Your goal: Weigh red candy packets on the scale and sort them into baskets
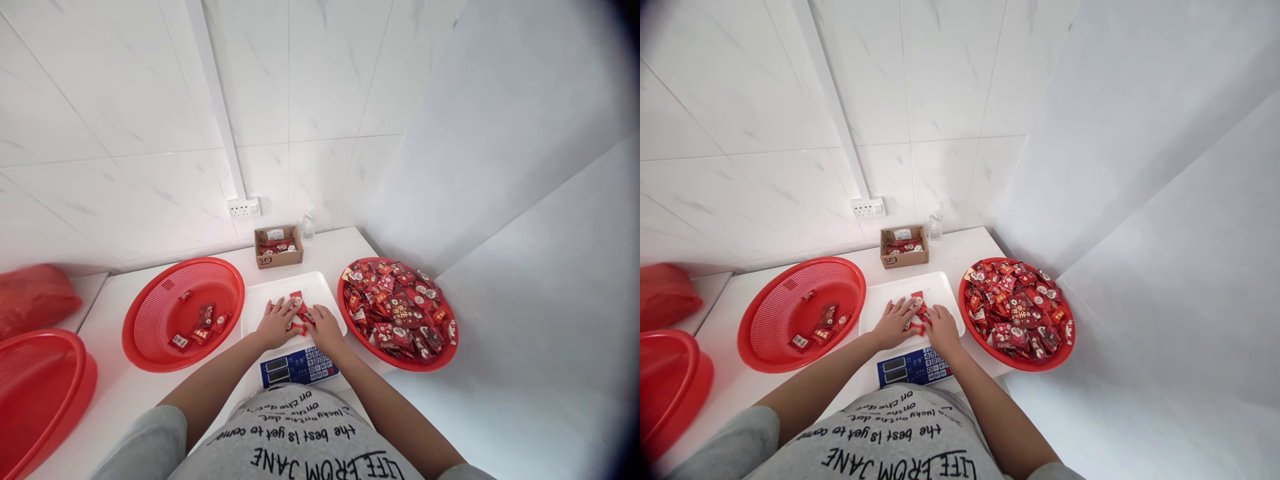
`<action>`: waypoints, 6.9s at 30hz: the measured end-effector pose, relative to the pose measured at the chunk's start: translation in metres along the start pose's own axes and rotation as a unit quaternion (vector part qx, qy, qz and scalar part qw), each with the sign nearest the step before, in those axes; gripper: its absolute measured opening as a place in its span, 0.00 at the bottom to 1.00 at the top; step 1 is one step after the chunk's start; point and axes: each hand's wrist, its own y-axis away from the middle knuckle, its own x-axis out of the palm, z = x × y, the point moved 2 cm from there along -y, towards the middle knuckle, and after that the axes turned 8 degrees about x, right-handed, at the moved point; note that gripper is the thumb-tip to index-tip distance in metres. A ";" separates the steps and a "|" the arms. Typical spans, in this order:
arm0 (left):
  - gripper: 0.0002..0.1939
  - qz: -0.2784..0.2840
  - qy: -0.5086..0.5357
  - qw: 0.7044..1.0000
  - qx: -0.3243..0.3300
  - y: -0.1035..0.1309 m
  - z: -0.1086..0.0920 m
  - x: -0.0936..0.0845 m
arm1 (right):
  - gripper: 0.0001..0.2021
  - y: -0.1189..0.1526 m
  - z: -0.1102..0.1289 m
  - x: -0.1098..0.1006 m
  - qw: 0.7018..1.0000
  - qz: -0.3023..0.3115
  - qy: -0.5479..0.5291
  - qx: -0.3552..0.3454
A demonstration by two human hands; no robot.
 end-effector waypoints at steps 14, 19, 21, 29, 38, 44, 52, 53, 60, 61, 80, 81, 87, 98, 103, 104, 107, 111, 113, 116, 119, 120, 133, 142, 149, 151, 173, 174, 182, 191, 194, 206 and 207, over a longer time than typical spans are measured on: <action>0.31 0.006 0.000 1.000 -0.007 0.008 -0.008 0.001 | 0.17 0.000 -0.008 -0.012 0.996 -0.018 0.010 0.081; 0.29 -0.002 0.014 1.000 0.011 0.010 -0.013 0.002 | 0.18 0.002 -0.003 -0.009 0.998 -0.015 0.025 0.057; 0.30 -0.006 0.022 1.000 0.013 0.011 -0.014 0.002 | 0.19 0.003 -0.001 -0.008 0.998 -0.024 0.034 0.047; 0.36 -0.017 0.047 0.999 0.007 0.013 -0.013 0.001 | 0.23 0.001 0.004 0.002 0.999 0.043 0.023 -0.023; 0.36 -0.011 0.029 0.999 -0.014 0.011 -0.013 0.002 | 0.20 0.007 0.005 0.003 0.998 0.047 0.006 -0.045; 0.34 -0.016 0.023 1.000 -0.006 0.011 -0.012 0.003 | 0.19 0.012 0.001 0.005 0.998 0.019 -0.016 -0.066; 0.33 -0.024 0.033 0.999 0.000 0.012 -0.012 0.003 | 0.21 0.018 -0.018 0.001 0.996 -0.013 -0.004 -0.083; 0.32 -0.026 0.033 0.999 -0.001 0.012 -0.011 0.003 | 0.21 0.019 -0.019 -0.001 0.997 -0.015 0.002 -0.076; 0.31 -0.043 0.031 0.999 -0.008 0.011 -0.010 0.010 | 0.22 0.020 -0.010 -0.004 0.999 -0.003 -0.016 -0.028; 0.31 -0.048 0.034 0.998 -0.007 0.010 -0.010 0.011 | 0.22 0.020 -0.008 -0.004 0.999 -0.001 -0.021 -0.033; 0.14 -0.168 0.054 0.979 -0.104 0.043 0.027 -0.006 | 0.19 0.023 0.003 -0.009 0.999 0.026 0.002 -0.038; 0.14 -0.161 0.054 0.979 -0.113 0.040 0.028 -0.008 | 0.19 0.022 0.003 -0.008 0.999 0.030 0.005 -0.036; 0.14 -0.137 0.071 0.978 -0.139 0.021 0.028 -0.018 | 0.19 0.020 0.003 -0.007 0.999 0.040 0.013 -0.028; 0.15 -0.131 0.095 0.970 -0.181 -0.005 0.034 -0.023 | 0.19 0.020 0.004 -0.005 0.999 0.024 0.010 -0.029; 0.14 -0.129 0.101 0.976 -0.143 -0.008 0.028 -0.021 | 0.19 0.019 0.003 -0.004 0.999 0.022 0.006 -0.032; 0.14 -0.129 0.101 0.978 -0.132 -0.008 0.025 -0.020 | 0.19 0.019 0.003 -0.004 0.999 0.022 0.006 -0.034; 0.14 -0.132 0.097 0.980 -0.114 -0.005 0.018 -0.018 | 0.19 0.019 0.004 -0.004 0.999 0.022 0.005 -0.033; 0.22 -0.139 0.086 0.984 -0.078 0.003 0.009 -0.016 | 0.20 0.019 0.004 -0.005 0.999 0.013 -0.002 -0.035; 0.32 -0.123 0.072 0.989 -0.033 0.007 0.003 -0.014 | 0.20 0.018 0.003 -0.005 0.999 0.005 -0.009 -0.041; 0.38 -0.087 0.049 0.995 0.011 0.011 -0.006 -0.007 | 0.19 0.017 -0.002 -0.004 0.999 -0.007 -0.024 -0.035; 0.37 -0.068 0.039 0.997 0.012 0.010 -0.012 0.003 | 0.19 0.014 -0.009 -0.001 0.999 -0.016 -0.049 -0.008; 0.36 -0.065 0.038 0.997 0.009 0.009 -0.013 0.006 | 0.19 0.014 -0.011 0.000 0.998 -0.019 -0.057 -0.001; 0.38 -0.095 0.051 0.994 0.028 0.013 -0.008 0.010 | 0.20 0.018 -0.003 0.001 0.995 -0.012 -0.096 -0.016; 0.32 -0.146 0.077 0.986 -0.013 0.036 0.007 0.007 | 0.22 0.019 0.011 -0.003 0.998 0.011 0.001 -0.061; 0.30 -0.136 0.070 0.988 -0.036 0.043 0.013 0.018 | 0.23 0.017 0.012 0.007 0.995 0.063 0.003 -0.074; 0.31 -0.126 0.068 0.989 -0.041 0.043 0.016 0.019 | 0.23 0.018 0.012 0.007 0.994 0.072 0.003 -0.079; 0.36 -0.057 0.059 0.995 -0.055 0.020 0.005 0.006 | 0.22 0.017 0.005 0.006 0.996 0.015 -0.058 -0.062; 0.36 -0.057 0.059 0.995 -0.055 0.020 0.005 0.006 | 0.21 0.017 0.005 0.005 0.996 0.012 -0.055 -0.062; 0.30 -0.058 0.088 0.992 -0.074 0.020 -0.004 -0.004 | 0.18 0.017 0.005 -0.009 1.000 0.007 -0.010 -0.022; 0.29 -0.046 0.150 0.971 -0.181 0.024 -0.007 -0.023 | 0.21 0.016 0.006 -0.012 0.995 0.053 -0.090 -0.003; 0.33 -0.018 0.183 0.964 -0.193 0.028 -0.007 -0.022 | 0.22 0.018 0.006 -0.007 0.994 0.058 -0.087 -0.015; 0.36 0.005 0.118 0.973 -0.199 0.028 -0.015 -0.028 | 0.21 0.010 0.005 -0.013 0.998 0.030 -0.049 0.011; 0.37 0.011 0.111 0.975 -0.193 0.027 -0.016 -0.028 | 0.21 0.008 0.006 -0.012 0.998 0.029 -0.056 0.011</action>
